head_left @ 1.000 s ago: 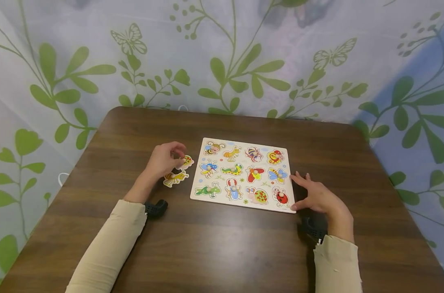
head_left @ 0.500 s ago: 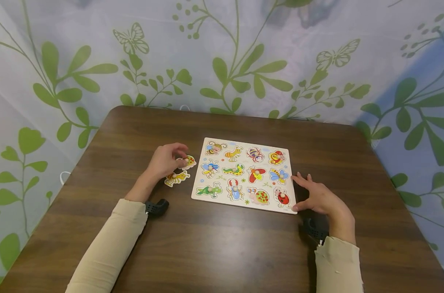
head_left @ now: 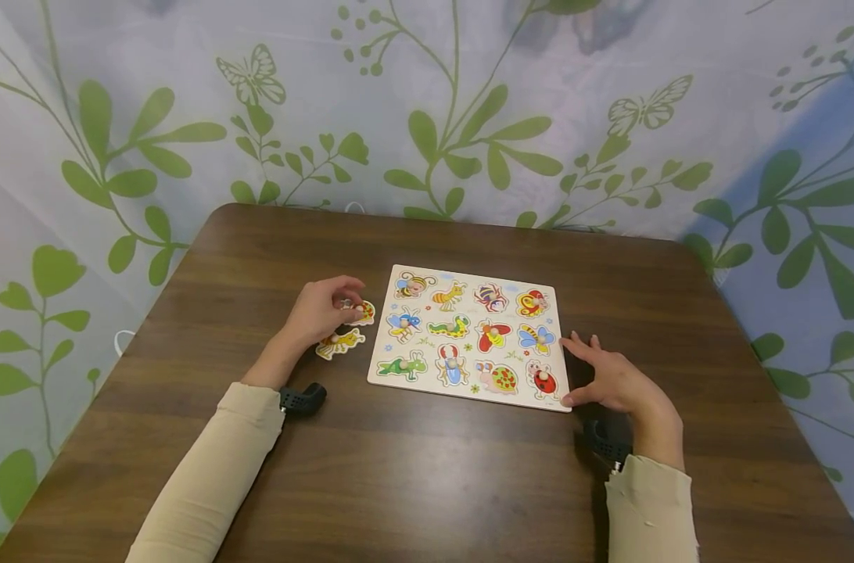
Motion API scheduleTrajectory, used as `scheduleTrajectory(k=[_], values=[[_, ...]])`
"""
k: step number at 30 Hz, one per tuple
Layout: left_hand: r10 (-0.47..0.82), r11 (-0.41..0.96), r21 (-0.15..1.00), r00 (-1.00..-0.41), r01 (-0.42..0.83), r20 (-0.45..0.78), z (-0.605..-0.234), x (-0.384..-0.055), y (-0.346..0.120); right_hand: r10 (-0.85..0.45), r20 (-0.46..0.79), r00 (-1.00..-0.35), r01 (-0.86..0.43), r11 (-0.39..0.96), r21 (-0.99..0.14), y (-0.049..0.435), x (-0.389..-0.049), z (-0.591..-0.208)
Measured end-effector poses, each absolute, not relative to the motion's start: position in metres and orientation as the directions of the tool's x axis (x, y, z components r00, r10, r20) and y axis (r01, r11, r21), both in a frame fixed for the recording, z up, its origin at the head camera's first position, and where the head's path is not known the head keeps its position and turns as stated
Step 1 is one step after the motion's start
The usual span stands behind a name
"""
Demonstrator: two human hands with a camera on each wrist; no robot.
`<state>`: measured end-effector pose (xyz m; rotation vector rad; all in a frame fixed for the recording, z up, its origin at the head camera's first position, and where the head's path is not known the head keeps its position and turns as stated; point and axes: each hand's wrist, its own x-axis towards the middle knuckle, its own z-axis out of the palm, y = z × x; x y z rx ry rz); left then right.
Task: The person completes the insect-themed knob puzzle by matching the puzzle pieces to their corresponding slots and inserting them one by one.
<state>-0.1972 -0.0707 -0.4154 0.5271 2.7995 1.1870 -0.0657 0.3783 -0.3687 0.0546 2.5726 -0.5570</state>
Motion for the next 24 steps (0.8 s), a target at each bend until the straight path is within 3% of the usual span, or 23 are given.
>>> scheduleTrajectory(k=[16, 24], values=[[0.259, 0.537, 0.790, -0.949, 0.296, 0.179, -0.416, -0.195, -0.066, -0.048, -0.494, -0.868, 0.164, 0.912, -0.376, 0.378, -0.067, -0.370], [0.312, 0.484, 0.804, -0.927, 0.345, 0.210, -0.395, -0.178, -0.037, -0.058, -0.483, -0.874, 0.149, 0.913, -0.379, 0.379, -0.066, -0.373]])
